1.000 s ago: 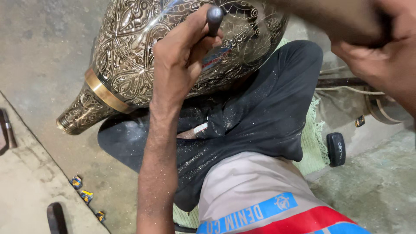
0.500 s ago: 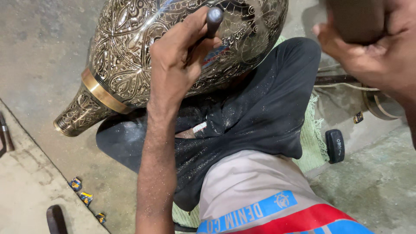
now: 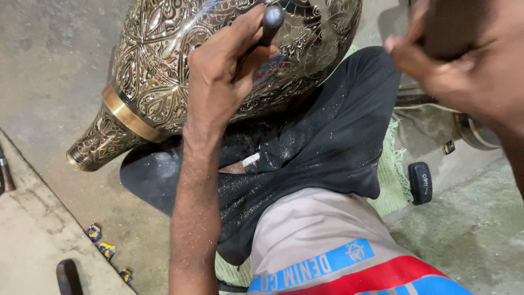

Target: The person uses a chisel and hammer to engrave intricate patterns onto a large brass vase. They repeatedly tap the chisel into the surface to create detailed designs.

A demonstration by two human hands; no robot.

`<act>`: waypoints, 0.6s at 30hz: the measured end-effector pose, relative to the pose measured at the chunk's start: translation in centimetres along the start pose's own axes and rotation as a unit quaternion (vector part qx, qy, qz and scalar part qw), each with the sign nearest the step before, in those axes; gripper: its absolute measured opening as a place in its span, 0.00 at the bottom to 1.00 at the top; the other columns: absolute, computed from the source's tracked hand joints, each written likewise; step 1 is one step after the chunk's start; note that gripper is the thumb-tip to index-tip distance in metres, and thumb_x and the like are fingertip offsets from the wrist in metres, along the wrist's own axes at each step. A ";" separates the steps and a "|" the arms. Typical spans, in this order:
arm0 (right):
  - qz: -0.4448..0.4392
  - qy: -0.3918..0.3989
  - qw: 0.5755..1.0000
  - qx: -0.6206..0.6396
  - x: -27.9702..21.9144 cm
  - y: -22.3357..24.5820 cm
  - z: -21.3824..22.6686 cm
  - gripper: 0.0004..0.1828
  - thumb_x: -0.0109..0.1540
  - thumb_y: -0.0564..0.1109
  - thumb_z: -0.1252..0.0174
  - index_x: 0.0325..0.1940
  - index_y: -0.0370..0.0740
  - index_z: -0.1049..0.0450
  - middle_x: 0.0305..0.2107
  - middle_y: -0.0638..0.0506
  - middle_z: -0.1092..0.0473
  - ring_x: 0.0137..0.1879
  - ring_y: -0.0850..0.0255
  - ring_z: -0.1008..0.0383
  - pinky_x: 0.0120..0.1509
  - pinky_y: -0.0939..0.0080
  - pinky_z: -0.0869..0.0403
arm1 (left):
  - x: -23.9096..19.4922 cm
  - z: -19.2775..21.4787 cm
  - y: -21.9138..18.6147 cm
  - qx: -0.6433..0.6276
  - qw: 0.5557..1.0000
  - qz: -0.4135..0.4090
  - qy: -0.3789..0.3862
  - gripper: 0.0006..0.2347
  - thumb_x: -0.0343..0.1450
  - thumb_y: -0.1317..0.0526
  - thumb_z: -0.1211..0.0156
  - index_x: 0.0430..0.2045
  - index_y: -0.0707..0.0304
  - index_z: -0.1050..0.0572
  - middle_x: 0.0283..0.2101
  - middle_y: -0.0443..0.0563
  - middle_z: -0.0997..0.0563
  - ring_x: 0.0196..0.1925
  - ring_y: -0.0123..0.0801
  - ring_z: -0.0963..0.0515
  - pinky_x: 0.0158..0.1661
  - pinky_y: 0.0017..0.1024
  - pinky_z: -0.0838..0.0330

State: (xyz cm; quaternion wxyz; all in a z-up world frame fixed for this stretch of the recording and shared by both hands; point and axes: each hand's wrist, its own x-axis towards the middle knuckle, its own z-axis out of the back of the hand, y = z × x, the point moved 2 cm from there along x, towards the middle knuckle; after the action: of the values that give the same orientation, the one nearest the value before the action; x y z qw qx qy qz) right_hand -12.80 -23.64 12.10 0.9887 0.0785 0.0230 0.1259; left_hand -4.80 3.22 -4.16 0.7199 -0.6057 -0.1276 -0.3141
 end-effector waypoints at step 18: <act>0.078 -0.066 0.994 -0.033 -0.4 -0.1 0.0 0.16 0.64 0.34 0.34 0.54 0.26 0.26 0.37 0.39 0.25 0.40 0.56 0.22 0.45 0.58 0.24 | 0.4 0.8 -0.9 -0.002 1.000 -0.013 0.025 0.19 0.79 0.71 0.34 0.63 0.51 0.31 0.46 0.47 0.15 0.49 0.28 0.13 0.50 0.23 0.12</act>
State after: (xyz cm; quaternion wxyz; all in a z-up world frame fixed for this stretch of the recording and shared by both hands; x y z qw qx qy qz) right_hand -13.12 -23.81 12.12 0.9771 0.0555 -0.0529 0.1982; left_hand -4.84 3.83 -3.00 0.7175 -0.5976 -0.1168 -0.3383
